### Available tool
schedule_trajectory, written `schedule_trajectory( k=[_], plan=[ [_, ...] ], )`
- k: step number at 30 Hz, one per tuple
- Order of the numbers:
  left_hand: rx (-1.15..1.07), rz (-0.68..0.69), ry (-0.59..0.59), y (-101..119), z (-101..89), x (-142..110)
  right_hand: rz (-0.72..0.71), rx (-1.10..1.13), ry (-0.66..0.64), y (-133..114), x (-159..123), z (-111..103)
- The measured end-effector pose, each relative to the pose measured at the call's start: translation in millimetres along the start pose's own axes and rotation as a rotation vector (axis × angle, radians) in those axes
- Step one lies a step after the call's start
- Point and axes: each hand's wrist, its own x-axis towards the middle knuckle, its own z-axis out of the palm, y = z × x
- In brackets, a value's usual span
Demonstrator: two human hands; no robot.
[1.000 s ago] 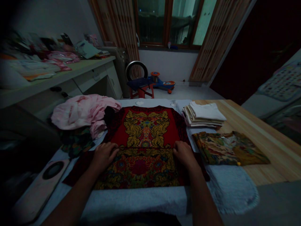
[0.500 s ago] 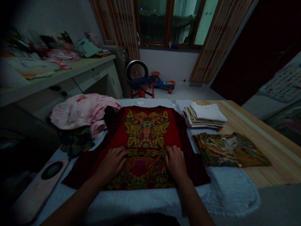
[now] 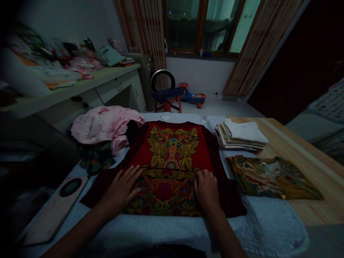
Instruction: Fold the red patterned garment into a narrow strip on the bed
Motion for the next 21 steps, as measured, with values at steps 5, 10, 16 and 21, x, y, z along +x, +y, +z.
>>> schedule_trajectory(
  k=[5,10,16,21],
  plan=[
    [0.010,-0.012,-0.004,-7,-2.6,-7,-0.091,0.079,0.000,-8,-3,1],
    [0.026,-0.056,0.047,-12,0.3,-12,-0.065,0.117,0.017,-4,-6,5],
    [0.050,-0.133,0.061,-29,0.7,-22,-0.030,0.086,0.027,6,-7,1],
    [0.067,-0.088,0.063,-16,-7.7,-13,-0.064,0.105,0.017,-6,-7,-2]
  ],
)
